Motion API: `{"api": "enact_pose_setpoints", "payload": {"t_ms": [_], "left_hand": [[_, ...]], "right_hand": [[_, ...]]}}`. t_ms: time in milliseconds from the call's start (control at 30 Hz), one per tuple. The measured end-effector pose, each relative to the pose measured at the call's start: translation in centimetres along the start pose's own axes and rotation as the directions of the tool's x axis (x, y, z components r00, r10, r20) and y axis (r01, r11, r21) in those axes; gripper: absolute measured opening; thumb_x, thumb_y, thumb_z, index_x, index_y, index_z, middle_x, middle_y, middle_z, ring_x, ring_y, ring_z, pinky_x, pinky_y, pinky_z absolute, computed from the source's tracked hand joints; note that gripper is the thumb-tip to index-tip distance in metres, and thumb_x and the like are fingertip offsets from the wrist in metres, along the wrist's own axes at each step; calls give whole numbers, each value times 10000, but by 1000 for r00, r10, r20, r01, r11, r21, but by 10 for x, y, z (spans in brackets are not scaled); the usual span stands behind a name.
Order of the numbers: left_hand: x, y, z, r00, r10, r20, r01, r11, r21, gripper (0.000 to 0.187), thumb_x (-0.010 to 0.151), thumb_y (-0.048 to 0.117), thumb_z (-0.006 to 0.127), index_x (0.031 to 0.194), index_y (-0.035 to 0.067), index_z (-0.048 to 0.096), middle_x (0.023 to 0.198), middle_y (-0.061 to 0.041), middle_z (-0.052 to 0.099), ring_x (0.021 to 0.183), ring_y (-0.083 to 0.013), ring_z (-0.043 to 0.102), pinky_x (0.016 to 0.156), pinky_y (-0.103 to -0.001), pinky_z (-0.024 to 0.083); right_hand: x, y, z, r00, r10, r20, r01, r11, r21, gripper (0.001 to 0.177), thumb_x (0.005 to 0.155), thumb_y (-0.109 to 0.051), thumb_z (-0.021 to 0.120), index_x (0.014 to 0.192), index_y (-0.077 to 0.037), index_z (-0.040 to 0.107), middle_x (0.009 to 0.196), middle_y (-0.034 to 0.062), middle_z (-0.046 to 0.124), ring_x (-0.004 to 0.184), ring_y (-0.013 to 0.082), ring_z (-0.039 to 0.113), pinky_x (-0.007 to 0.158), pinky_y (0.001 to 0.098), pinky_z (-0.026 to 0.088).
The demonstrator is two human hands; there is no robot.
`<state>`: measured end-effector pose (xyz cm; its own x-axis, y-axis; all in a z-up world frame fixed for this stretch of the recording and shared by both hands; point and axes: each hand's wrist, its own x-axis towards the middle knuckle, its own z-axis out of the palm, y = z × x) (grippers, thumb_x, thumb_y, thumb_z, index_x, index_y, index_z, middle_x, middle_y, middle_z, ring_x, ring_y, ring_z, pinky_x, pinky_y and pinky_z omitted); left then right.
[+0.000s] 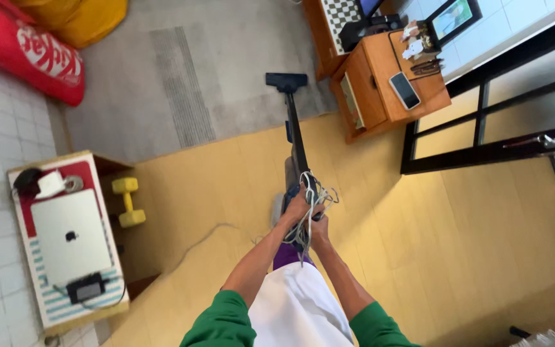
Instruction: The person wraps a power cord around a vacuum cleaner by hand while walking through a room.
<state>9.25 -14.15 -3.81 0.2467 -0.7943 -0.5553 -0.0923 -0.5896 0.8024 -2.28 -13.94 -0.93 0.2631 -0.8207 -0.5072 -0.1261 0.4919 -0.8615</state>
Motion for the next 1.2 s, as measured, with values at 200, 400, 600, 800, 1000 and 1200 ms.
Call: {"api": "enact_pose_setpoints", "payload": {"t_ms": [200,400,600,800,1000,1200], "left_hand": [[116,60,-27,996,51,-68,-47,997,63,1347,667,564,852,1611,-33,99,1256,-331,647,1185,-476,626,1020,-440,497],[236,120,-58,991,62,-119,-59,998,30,1322,676,578,848,1611,-6,118,1289,-340,622,1204,-480,614,1025,-459,495],[341,153,-104,990,48,-135,-44,998,37,1298,693,553,860,1615,8,127,1293,-348,611,1218,-483,600,1047,-450,482],[436,176,-163,988,57,-140,-54,998,23,1259,726,520,846,1618,6,122,1300,-365,602,1219,-495,600,1029,-455,489],[512,185,-225,996,26,-90,-23,999,36,1210,770,453,784,1669,76,67,1309,-350,605,1198,-517,597,1012,-491,480],[578,189,-291,998,13,-62,-10,999,45,1255,744,521,821,1639,83,59,1237,-347,646,1161,-503,628,989,-482,508]], "right_hand": [[118,-58,11,993,-111,45,109,994,27,210,824,-101,784,861,-100,578,733,10,591,635,90,558,534,284,458],[248,-121,21,982,-122,141,124,992,-3,188,799,-72,765,841,-104,585,731,28,626,632,114,586,553,291,483],[356,-156,56,936,-253,247,238,967,86,162,855,-72,795,891,-78,637,826,23,668,732,98,610,631,273,500],[452,-189,108,943,-209,260,201,978,56,132,859,-56,769,955,-54,678,880,7,693,792,100,638,673,273,523],[526,-211,173,969,-180,168,172,983,61,257,798,-22,775,1013,-68,642,895,-27,668,812,82,630,707,259,528],[596,-218,225,973,-187,133,197,978,-63,201,826,-33,756,925,-60,583,773,-18,616,682,76,596,589,271,496]]}}
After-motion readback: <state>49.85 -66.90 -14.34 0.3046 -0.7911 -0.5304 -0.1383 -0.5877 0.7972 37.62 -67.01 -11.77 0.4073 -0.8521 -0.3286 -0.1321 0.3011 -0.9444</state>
